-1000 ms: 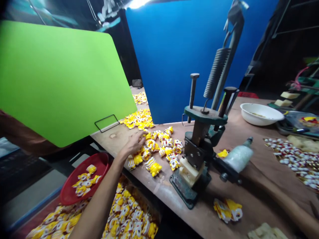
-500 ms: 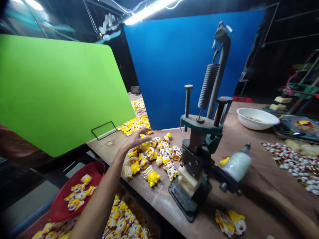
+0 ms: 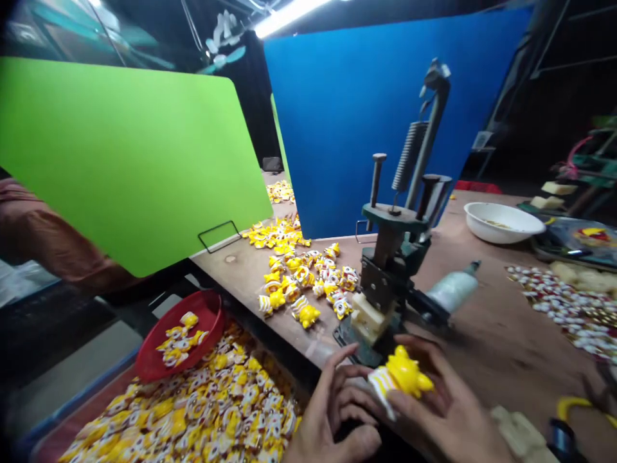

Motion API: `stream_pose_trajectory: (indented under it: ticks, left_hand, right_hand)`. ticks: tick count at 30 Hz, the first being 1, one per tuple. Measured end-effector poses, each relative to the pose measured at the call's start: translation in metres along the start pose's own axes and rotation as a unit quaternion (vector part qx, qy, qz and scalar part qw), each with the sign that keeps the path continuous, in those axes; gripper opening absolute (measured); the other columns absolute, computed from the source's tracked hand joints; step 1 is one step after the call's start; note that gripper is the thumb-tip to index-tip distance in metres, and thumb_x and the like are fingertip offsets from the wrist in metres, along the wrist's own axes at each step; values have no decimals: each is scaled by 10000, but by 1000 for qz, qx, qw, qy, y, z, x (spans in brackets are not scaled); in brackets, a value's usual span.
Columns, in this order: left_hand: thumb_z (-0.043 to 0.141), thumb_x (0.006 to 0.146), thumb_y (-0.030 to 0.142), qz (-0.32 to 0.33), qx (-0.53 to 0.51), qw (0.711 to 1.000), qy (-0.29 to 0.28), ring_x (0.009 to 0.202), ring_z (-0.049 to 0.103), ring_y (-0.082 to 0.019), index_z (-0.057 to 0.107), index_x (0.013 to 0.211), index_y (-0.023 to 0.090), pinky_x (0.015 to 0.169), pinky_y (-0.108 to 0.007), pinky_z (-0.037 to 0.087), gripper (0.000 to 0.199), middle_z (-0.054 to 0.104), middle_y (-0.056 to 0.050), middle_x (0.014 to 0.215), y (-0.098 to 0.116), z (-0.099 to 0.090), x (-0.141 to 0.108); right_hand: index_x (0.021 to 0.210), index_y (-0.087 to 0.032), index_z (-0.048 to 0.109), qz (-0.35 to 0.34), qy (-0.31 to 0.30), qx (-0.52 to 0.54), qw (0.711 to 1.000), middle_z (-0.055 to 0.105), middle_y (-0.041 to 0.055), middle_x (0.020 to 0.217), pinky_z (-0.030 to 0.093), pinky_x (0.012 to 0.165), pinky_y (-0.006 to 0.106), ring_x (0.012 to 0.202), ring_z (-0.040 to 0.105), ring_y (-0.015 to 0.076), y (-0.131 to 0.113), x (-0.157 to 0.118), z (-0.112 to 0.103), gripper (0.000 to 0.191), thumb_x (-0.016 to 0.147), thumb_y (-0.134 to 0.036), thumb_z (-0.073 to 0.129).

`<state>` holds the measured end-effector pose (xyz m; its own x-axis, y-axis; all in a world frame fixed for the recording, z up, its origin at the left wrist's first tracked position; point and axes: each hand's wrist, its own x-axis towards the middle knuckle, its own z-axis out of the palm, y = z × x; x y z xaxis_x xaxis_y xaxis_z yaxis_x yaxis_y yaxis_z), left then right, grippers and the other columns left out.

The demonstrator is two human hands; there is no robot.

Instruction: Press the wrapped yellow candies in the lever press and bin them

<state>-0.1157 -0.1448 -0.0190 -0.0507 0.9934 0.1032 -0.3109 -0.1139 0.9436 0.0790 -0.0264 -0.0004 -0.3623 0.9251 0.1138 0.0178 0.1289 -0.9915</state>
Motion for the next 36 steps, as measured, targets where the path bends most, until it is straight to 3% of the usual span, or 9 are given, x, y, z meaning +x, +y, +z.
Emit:
stream_pose_trajectory:
  ticks: [2,6,10,14,16,20,27,33,36]
  left_hand:
    - [978,826,503,2,-75,997,29,1222,742,-282,499,1634,311,1017,-397,612,958,640,-187,1532,-10,16,-5]
    - [855,970,434,-4,-105,989,103,1372,696,-315,667,1495,253,1185,-445,546,587,710,-158,1494,7,17,-3]
    - [899,918,453,-21,-120,984,133,1337,726,-326,720,1463,230,1158,-427,572,616,768,-151,1410,21,8,1]
    - [906,901,505,10,-100,979,180,1243,774,-314,657,1525,271,1127,-460,605,711,823,-123,1254,10,6,1]
    - [902,896,536,27,-59,979,191,1239,774,-318,724,1416,259,1137,-472,607,615,819,-126,1260,6,6,0]
    - [896,901,523,58,26,982,180,1254,764,-309,746,1301,240,1141,-448,611,513,788,-139,1326,8,5,-5]
    - [932,876,405,123,103,965,207,1294,749,-283,696,1307,250,1140,-409,613,515,739,-117,1389,0,-4,12]
    - [848,952,430,180,169,936,251,1316,747,-293,653,1467,281,1164,-464,603,571,734,-115,1445,-24,-13,61]
    - [802,988,414,200,260,913,243,1373,712,-317,685,1436,271,1215,-515,561,485,719,-125,1479,-28,-14,79]
  right_hand:
    - [1334,-260,696,-15,-21,-14,1000,774,124,1295,710,917,355,1096,808,291,-2,-6,14,644,814,-549,945]
    - [1362,-292,711,-138,-43,-100,984,704,85,1413,593,1179,391,1351,687,273,-14,-14,30,442,955,-417,834]
    - [1511,-375,659,-146,-143,-110,973,655,45,1543,566,1235,405,1423,654,273,-17,-20,24,539,999,-404,825]
    - [1373,-351,738,-174,-84,-105,976,743,48,1377,645,1111,419,1243,742,276,-18,-27,24,311,1067,-408,728]
    - [1409,-363,728,-181,-94,-108,973,731,46,1415,645,1124,432,1282,730,293,-21,-30,28,397,1021,-416,792]
    - [1531,-371,633,-124,-123,-33,984,661,60,1552,609,1201,439,1387,694,292,-21,-29,37,602,976,-456,853]
    - [1320,-239,653,21,-69,201,977,783,135,1315,692,1021,420,1246,771,303,-9,0,55,699,827,-643,942]
    - [1208,-193,743,35,36,113,992,797,138,1220,695,826,350,939,802,245,4,7,18,750,750,-754,936]
    - [1193,-203,763,32,55,99,993,806,116,1183,680,854,329,971,791,238,8,6,-14,667,790,-704,938]
